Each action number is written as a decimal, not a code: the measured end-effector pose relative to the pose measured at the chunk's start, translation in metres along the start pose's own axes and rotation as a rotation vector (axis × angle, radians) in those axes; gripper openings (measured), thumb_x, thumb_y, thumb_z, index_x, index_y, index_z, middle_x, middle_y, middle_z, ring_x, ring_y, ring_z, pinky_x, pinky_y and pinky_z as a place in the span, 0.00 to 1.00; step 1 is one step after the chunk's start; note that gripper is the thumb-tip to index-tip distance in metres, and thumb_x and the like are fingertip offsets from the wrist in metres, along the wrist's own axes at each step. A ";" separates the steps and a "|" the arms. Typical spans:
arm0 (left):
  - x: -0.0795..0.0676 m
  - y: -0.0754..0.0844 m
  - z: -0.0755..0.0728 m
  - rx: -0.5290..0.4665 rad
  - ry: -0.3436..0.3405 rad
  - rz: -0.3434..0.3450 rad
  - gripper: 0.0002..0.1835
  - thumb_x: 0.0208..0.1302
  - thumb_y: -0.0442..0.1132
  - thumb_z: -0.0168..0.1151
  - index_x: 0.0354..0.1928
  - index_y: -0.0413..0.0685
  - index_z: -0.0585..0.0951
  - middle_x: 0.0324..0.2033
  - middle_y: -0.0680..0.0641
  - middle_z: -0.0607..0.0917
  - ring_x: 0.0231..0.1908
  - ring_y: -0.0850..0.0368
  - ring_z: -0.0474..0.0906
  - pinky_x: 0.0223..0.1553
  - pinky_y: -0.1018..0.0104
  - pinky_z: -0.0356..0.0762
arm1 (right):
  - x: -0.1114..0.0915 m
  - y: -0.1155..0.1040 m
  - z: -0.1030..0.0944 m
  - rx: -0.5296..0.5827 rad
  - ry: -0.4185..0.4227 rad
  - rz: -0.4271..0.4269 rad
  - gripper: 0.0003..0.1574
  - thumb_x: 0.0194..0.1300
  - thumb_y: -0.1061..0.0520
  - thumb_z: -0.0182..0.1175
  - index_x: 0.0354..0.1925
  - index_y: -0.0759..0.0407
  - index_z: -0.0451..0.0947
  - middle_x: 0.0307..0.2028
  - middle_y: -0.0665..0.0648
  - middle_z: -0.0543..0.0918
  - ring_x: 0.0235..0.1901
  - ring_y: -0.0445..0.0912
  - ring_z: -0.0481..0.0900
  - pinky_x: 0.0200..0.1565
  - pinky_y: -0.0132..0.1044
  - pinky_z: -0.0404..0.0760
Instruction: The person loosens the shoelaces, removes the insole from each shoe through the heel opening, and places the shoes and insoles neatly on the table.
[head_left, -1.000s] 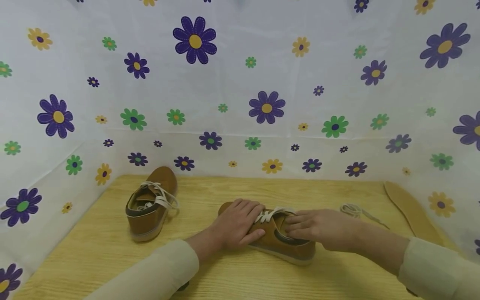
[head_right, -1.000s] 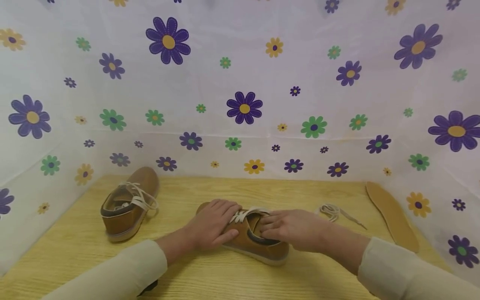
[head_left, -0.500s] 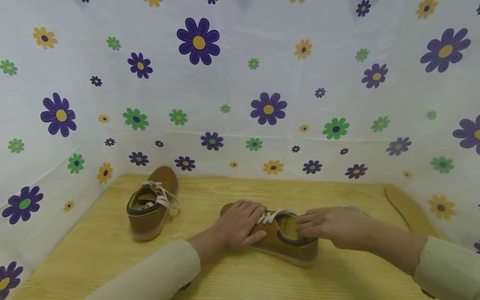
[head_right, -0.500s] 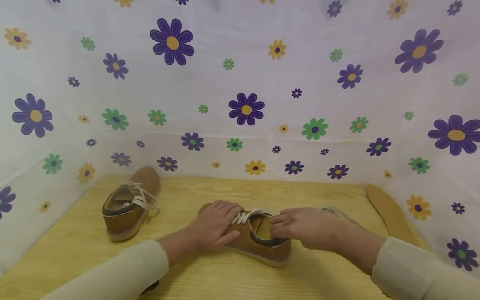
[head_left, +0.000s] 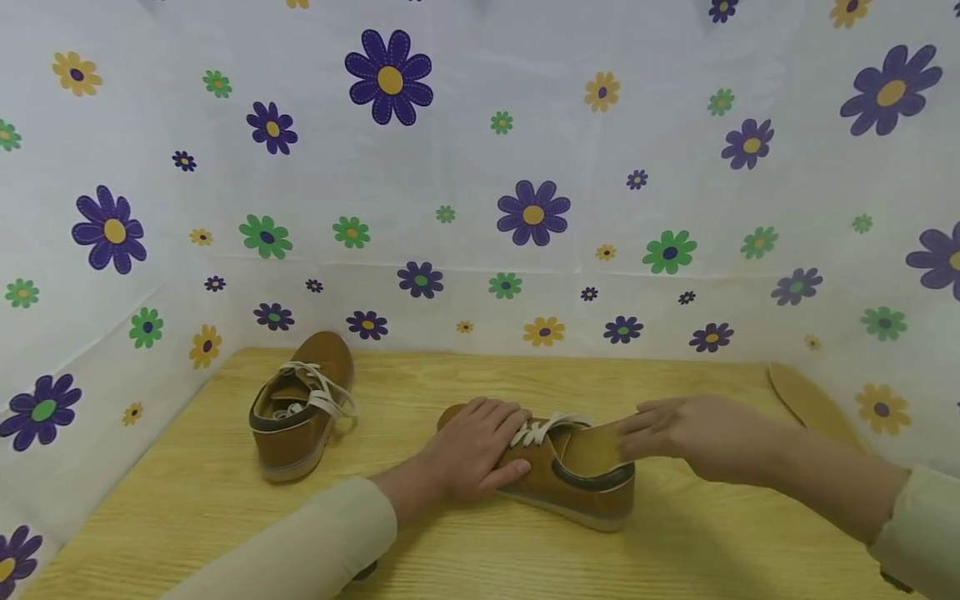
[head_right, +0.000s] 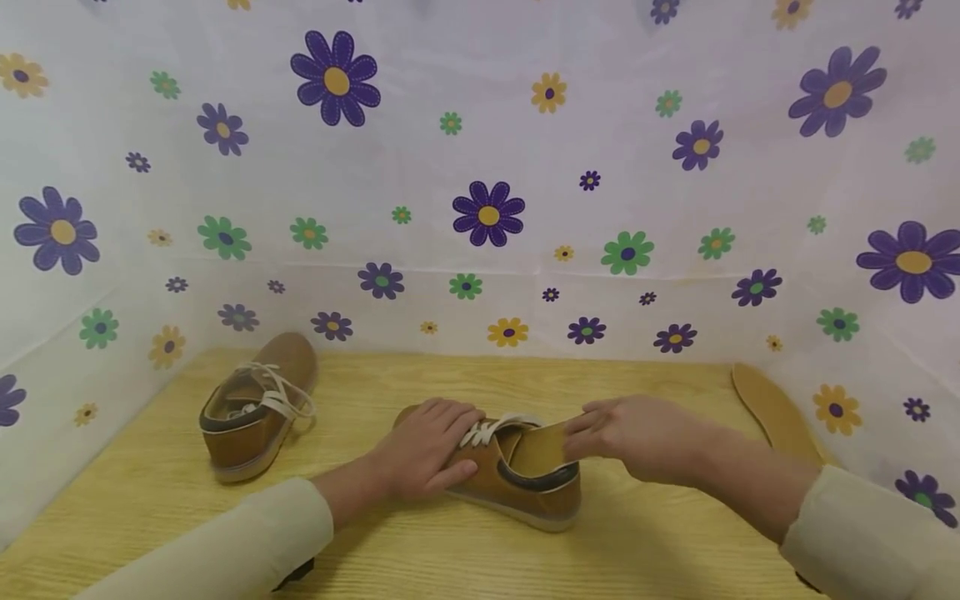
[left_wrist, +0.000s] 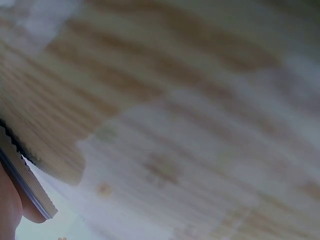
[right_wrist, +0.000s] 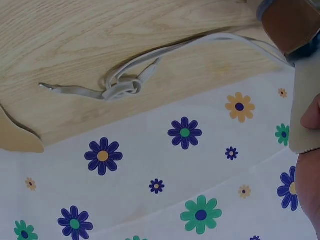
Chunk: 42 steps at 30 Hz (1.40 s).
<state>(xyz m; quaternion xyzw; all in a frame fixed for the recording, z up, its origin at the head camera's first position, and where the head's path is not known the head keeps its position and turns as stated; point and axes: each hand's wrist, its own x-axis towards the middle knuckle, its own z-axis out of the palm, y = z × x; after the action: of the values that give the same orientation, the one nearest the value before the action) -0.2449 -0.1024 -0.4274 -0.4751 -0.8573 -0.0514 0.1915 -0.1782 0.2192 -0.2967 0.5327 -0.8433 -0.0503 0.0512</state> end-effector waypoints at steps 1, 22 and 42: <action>0.000 0.000 -0.001 0.002 -0.002 -0.003 0.36 0.77 0.63 0.33 0.69 0.44 0.68 0.63 0.46 0.75 0.62 0.51 0.71 0.68 0.53 0.66 | -0.001 0.001 -0.002 0.000 0.003 0.004 0.53 0.41 0.88 0.49 0.56 0.46 0.83 0.56 0.50 0.84 0.57 0.53 0.82 0.53 0.46 0.83; 0.003 0.003 -0.003 0.015 0.028 0.013 0.41 0.76 0.66 0.23 0.68 0.42 0.69 0.62 0.45 0.76 0.61 0.50 0.73 0.65 0.52 0.69 | -0.027 0.021 -0.027 0.051 0.008 0.222 0.59 0.38 0.88 0.42 0.52 0.38 0.85 0.58 0.52 0.83 0.59 0.59 0.80 0.21 0.25 0.72; 0.000 0.003 -0.001 0.033 0.021 -0.010 0.37 0.76 0.65 0.30 0.68 0.44 0.69 0.62 0.46 0.76 0.61 0.51 0.72 0.65 0.53 0.68 | -0.064 0.072 -0.065 -0.231 0.391 0.757 0.37 0.51 0.80 0.45 0.56 0.61 0.81 0.58 0.69 0.80 0.47 0.64 0.82 0.15 0.33 0.62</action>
<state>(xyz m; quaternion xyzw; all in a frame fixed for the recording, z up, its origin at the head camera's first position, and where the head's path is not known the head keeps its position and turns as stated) -0.2420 -0.1006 -0.4266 -0.4669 -0.8584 -0.0433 0.2082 -0.2055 0.3060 -0.2243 0.1763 -0.9423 -0.0203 0.2838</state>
